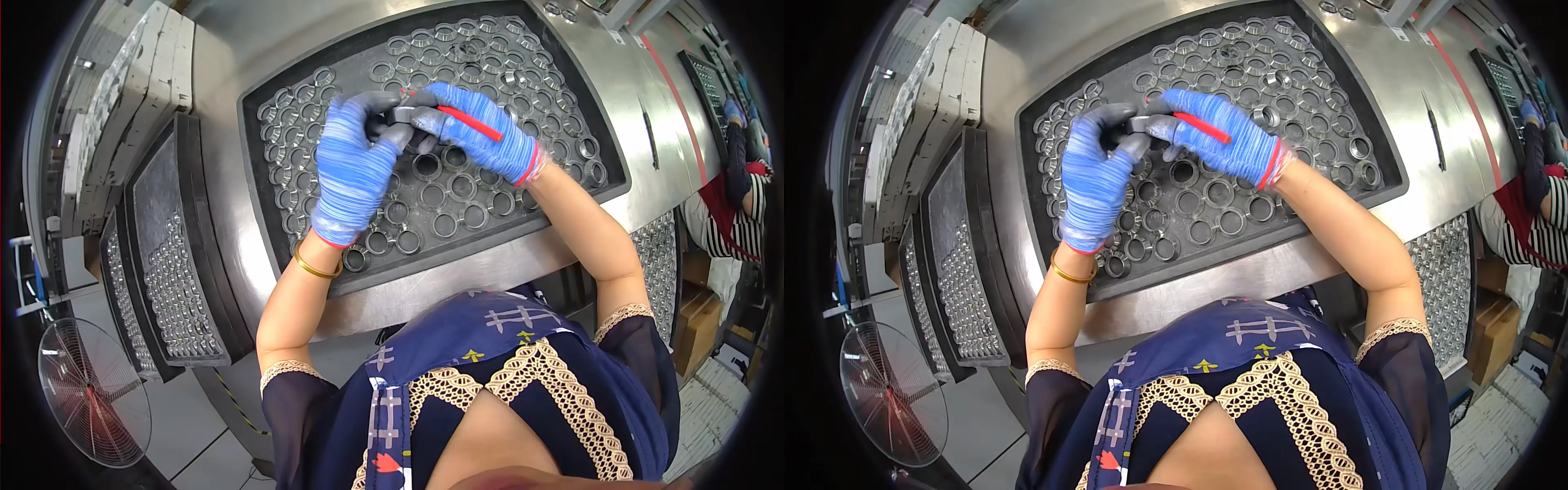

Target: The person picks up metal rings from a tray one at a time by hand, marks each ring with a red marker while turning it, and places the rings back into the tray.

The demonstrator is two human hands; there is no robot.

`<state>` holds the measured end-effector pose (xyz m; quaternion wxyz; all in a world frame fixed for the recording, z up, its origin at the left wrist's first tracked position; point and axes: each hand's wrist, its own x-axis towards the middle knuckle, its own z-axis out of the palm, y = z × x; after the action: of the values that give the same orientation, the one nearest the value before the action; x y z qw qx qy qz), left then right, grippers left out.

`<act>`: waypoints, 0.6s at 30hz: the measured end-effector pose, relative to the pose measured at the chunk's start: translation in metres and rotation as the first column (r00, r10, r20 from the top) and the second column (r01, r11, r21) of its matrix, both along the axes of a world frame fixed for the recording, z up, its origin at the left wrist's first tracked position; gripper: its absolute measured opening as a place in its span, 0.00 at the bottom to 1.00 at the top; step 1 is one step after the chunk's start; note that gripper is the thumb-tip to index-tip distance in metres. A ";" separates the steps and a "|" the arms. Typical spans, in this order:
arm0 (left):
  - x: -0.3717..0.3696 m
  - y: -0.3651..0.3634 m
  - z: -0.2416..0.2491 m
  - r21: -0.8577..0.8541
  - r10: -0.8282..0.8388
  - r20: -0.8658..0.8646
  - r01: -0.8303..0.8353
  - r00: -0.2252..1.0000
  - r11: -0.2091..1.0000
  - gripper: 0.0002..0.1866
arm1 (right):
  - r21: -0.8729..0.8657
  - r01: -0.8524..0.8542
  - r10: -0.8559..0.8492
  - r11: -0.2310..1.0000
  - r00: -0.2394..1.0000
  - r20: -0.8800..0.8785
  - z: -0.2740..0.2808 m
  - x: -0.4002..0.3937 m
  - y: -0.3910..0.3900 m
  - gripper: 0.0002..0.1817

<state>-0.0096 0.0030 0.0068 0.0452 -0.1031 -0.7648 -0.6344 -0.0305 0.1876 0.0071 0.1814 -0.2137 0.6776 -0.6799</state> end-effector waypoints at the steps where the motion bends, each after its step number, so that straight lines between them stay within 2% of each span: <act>1: -0.002 -0.002 -0.005 -0.093 0.003 -0.083 -0.011 0.997 0.996 0.16 | -0.015 -0.003 0.002 1.000 1.000 -0.009 -0.002 0.000 -0.001 0.22; 2: -0.002 -0.004 -0.008 -0.183 0.000 -0.165 -0.030 0.986 0.983 0.16 | -0.029 -0.007 0.006 1.000 1.000 -0.017 -0.004 0.000 -0.001 0.22; 5: -0.001 -0.003 0.005 0.219 -0.041 0.243 -0.013 0.969 0.976 0.16 | -0.088 -0.033 0.036 0.996 0.999 0.031 -0.003 -0.004 -0.001 0.22; 6: -0.001 -0.002 0.005 0.176 -0.028 0.200 -0.008 0.979 0.984 0.16 | -0.110 -0.039 0.046 0.993 0.997 0.060 -0.002 -0.004 0.000 0.22; 9: 0.000 -0.001 0.001 0.048 0.007 0.065 -0.010 0.998 0.999 0.16 | -0.088 -0.018 0.018 0.996 1.000 0.000 -0.002 -0.001 0.000 0.21; 12: -0.005 -0.005 -0.007 -0.303 -0.049 -0.301 -0.047 0.953 0.952 0.16 | 0.114 0.014 0.014 0.993 0.971 -0.240 -0.011 -0.004 -0.001 0.20; 14: -0.001 -0.003 -0.001 0.021 -0.003 0.024 0.002 1.000 1.000 0.16 | 0.007 -0.030 0.031 1.000 0.999 -0.038 -0.005 -0.002 0.000 0.20; 15: 0.000 -0.002 0.004 0.185 -0.023 0.189 -0.012 0.982 0.983 0.16 | -0.051 -0.041 0.045 0.998 0.997 0.063 -0.002 -0.001 0.000 0.20; 16: -0.001 -0.002 0.008 0.267 -0.061 0.273 -0.014 0.960 0.964 0.16 | -0.060 -0.034 0.037 0.998 0.998 0.048 -0.003 -0.001 0.000 0.20; 18: -0.002 -0.002 0.004 0.141 -0.026 0.152 0.005 0.988 0.990 0.16 | -0.075 -0.018 0.019 0.997 1.000 0.020 -0.007 -0.002 0.000 0.21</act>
<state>-0.0112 0.0007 0.0110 -0.0115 -0.0565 -0.7187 -0.6930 -0.0323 0.1873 0.0001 0.1865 -0.2195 0.6478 -0.7053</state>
